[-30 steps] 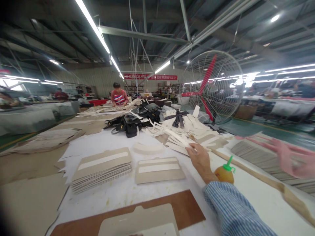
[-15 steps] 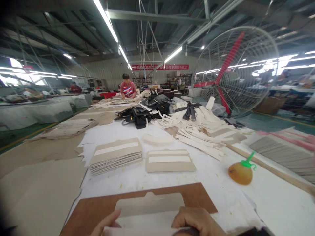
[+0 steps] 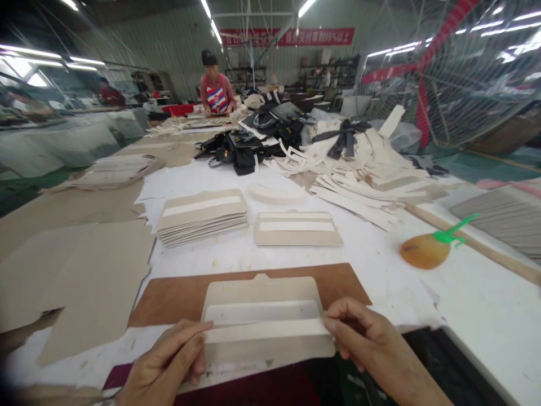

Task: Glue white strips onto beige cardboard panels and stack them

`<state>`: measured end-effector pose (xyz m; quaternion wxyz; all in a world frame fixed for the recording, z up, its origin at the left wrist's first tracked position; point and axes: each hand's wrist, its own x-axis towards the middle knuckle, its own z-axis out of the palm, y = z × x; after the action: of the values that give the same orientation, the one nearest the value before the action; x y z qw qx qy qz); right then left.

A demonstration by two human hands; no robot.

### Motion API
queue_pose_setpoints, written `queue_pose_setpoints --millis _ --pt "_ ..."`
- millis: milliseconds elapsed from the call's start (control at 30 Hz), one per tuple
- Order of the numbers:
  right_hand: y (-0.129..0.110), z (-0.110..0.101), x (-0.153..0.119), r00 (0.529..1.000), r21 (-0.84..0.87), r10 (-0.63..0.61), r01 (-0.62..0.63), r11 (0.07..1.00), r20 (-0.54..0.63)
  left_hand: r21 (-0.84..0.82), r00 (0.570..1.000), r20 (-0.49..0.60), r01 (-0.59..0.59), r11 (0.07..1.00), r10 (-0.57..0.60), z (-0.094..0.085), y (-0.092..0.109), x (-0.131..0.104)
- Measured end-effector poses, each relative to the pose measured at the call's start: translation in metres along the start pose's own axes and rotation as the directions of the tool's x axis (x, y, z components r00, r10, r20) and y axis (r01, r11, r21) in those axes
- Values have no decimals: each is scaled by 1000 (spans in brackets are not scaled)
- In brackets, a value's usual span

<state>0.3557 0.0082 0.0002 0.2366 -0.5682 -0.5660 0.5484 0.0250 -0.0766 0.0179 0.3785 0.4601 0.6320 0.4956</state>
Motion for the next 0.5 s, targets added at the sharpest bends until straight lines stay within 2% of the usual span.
queue_pose_setpoints --millis 100,267,400,500 --pt "-7 -1 7 998 -14 -60 59 998 -29 47 1000 26 3 999 -4 -3 -2 7" --pt "-11 -1 25 961 -165 -167 132 978 -221 156 998 60 -9 988 -1 -11 2 20" --pt "-7 3 45 913 -222 -198 123 967 -357 309 999 -26 -26 951 35 -4 12 36" --pt "-3 8 60 879 -254 -228 128 959 -419 438 992 -116 -1 899 58 4 11 48"
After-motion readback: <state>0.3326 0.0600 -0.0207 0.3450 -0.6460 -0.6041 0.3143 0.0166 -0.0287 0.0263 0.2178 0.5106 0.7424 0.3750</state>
